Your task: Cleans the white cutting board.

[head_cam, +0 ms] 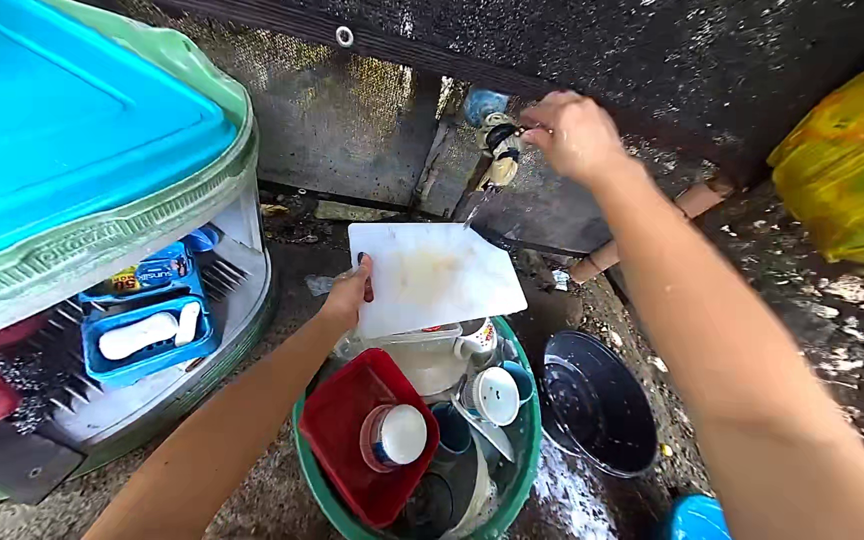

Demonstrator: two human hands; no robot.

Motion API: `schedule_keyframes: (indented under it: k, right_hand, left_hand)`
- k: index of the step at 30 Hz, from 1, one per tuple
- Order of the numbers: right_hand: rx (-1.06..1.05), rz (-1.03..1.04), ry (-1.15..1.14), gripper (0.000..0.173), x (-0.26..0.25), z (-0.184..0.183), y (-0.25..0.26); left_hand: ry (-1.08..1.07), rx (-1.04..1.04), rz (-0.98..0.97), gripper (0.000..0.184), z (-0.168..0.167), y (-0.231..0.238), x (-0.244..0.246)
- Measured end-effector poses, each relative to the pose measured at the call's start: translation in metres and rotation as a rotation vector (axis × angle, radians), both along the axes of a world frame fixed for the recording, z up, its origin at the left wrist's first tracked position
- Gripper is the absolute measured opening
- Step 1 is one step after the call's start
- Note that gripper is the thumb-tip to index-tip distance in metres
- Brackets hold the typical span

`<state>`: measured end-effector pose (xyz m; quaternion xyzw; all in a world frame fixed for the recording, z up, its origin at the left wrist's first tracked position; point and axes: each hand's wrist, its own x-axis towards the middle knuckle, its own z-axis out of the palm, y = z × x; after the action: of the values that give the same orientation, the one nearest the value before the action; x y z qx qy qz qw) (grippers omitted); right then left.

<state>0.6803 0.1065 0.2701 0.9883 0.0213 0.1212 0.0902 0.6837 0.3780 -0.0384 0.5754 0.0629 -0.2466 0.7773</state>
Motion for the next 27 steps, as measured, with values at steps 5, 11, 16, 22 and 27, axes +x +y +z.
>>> schedule_keyframes:
  k: [5,11,16,22,27]
  right_hand:
    - [0.406,-0.333,0.099,0.073,-0.04,-0.118,-0.03]
    - [0.946,-0.337,0.356,0.051,-0.083,-0.176,-0.058]
    - [1.348,-0.288,0.011,0.023,-0.123,-0.187,-0.022]
    - [1.374,-0.327,-0.111,0.02,-0.146,-0.186,-0.005]
    - [1.4,-0.253,-0.14,0.021,-0.162,-0.187,-0.02]
  left_hand:
    - [-0.061,0.066,-0.046,0.06,0.016,0.001,0.013]
    - [-0.429,0.316,-0.143,0.046,0.047,-0.002,0.047]
    - [-0.707,0.928,-0.084,0.051,0.072,-0.053,0.039]
    - [-1.07,0.886,-0.215,0.049,0.069,-0.141,0.009]
    - [-0.821,1.006,0.037,0.066,0.084,-0.156,0.03]
